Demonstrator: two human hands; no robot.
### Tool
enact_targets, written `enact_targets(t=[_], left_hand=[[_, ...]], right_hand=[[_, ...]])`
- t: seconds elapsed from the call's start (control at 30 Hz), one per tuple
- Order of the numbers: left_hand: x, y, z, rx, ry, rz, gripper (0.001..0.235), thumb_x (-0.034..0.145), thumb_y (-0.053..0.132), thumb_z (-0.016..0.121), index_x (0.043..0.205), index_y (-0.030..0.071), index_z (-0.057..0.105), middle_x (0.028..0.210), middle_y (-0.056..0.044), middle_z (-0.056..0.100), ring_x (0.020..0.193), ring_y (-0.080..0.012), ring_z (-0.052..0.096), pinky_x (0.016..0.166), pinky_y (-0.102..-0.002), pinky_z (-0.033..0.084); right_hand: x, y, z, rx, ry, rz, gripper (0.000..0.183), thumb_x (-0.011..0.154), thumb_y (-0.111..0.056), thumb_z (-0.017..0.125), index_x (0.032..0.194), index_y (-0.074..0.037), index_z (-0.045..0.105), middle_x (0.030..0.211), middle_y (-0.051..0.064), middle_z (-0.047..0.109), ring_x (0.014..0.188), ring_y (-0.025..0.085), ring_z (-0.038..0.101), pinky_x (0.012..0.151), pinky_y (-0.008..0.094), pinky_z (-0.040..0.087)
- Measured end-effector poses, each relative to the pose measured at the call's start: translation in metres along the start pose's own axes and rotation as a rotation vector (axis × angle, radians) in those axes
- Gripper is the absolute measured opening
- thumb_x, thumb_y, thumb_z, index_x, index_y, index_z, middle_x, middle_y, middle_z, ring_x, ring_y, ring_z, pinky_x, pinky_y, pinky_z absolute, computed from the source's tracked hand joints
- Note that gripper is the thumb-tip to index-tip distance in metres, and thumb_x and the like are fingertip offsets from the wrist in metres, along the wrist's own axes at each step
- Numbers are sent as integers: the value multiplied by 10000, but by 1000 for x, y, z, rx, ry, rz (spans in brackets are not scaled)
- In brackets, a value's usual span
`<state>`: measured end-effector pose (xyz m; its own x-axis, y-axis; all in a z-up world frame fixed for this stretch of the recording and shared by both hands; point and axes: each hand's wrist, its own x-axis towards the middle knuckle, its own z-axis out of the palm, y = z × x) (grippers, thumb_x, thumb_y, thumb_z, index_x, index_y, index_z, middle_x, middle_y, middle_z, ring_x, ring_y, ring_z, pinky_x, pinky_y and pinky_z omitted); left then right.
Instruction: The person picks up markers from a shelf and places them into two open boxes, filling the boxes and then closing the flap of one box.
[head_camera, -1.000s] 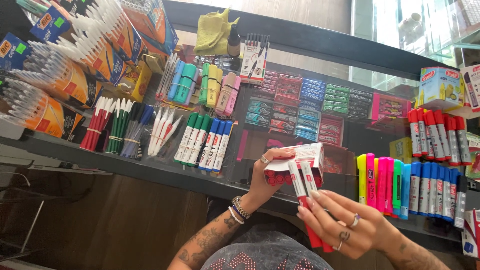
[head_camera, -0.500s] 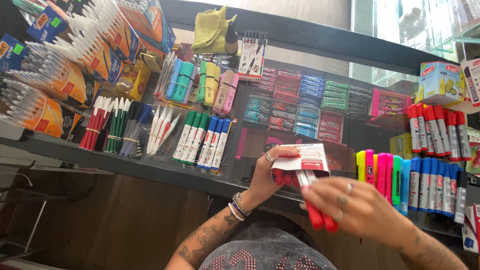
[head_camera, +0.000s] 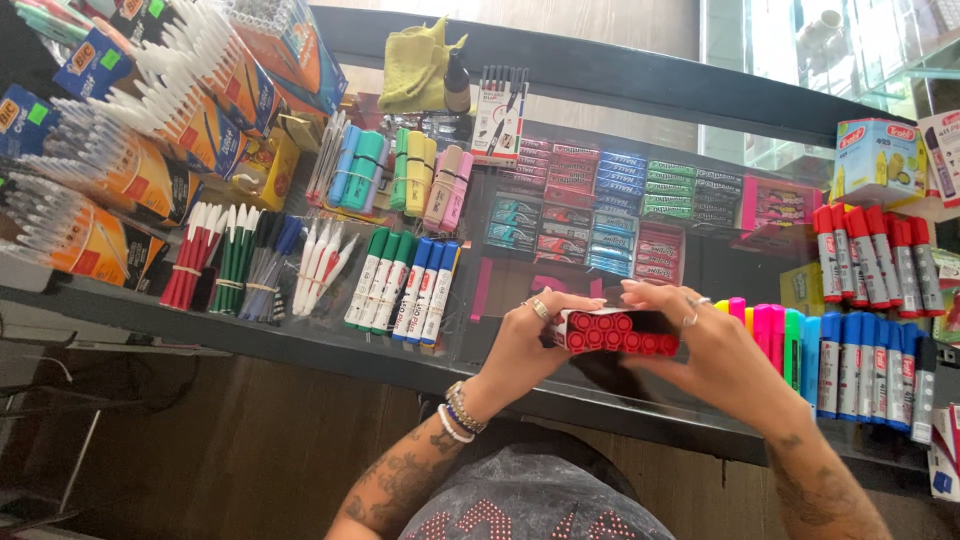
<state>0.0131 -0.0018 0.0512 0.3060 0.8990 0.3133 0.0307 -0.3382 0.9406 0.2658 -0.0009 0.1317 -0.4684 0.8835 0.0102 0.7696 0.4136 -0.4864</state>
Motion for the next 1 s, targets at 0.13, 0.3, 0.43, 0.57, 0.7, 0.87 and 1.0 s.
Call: enact_targets(t=[0.13,0.3,0.43,0.57,0.7,0.87,1.0], left_hand=[[1,-3,3,55,77,-56,423,799,167,929,1192,180,776,1110,-70,822,1149,-410,752,1194,-613,457],[-3,-16,-2,-7,158,-124,454,769,222,970,1177,169,777,948,-101,804,948,-313,791,940,-455,601],[-6,-17,-5,-69,241,-151,739,738,247,991,1410,209,687,1344,-74,783,1237,-312,739,1050,-440,587],[-24,-11,-17,-71,237,-23,975,917,250,859,1685,56,292,1655,-209,485,1514,-380,497,1229,-517,441],[-46,-16,-17,21,153,-75,717,974,221,773,1583,77,423,1613,-146,527,1368,-324,646,1142,-441,547],[-46,-14,-18,32,136,39,572,986,113,774,1494,58,517,1416,-156,608,1190,-270,714,1051,-383,591],[-49,-13,-19,-26,82,-114,502,1004,136,763,1459,123,551,1359,-132,618,1148,-252,724,1038,-395,611]], right_hand=[[6,34,40,363,109,106,818,683,-111,975,1435,-205,665,1201,69,827,1148,329,775,1006,484,577],[13,62,80,548,153,158,538,689,-148,997,1187,-141,794,1127,58,852,1009,206,785,895,411,608],[39,66,74,658,170,224,482,678,-76,1013,1121,-93,824,970,41,837,865,119,709,790,362,650],[98,99,49,547,206,341,252,822,-52,892,1042,-24,774,955,129,787,835,211,730,737,321,642],[181,154,36,842,182,318,347,919,-115,796,1242,-39,695,1153,91,765,972,219,727,760,347,593],[267,177,37,892,93,433,365,1015,-263,709,1310,-47,697,1217,105,772,1024,226,743,850,383,635],[306,181,46,927,105,513,361,1051,-282,693,1309,-31,668,1210,138,781,1071,276,770,917,414,659]])
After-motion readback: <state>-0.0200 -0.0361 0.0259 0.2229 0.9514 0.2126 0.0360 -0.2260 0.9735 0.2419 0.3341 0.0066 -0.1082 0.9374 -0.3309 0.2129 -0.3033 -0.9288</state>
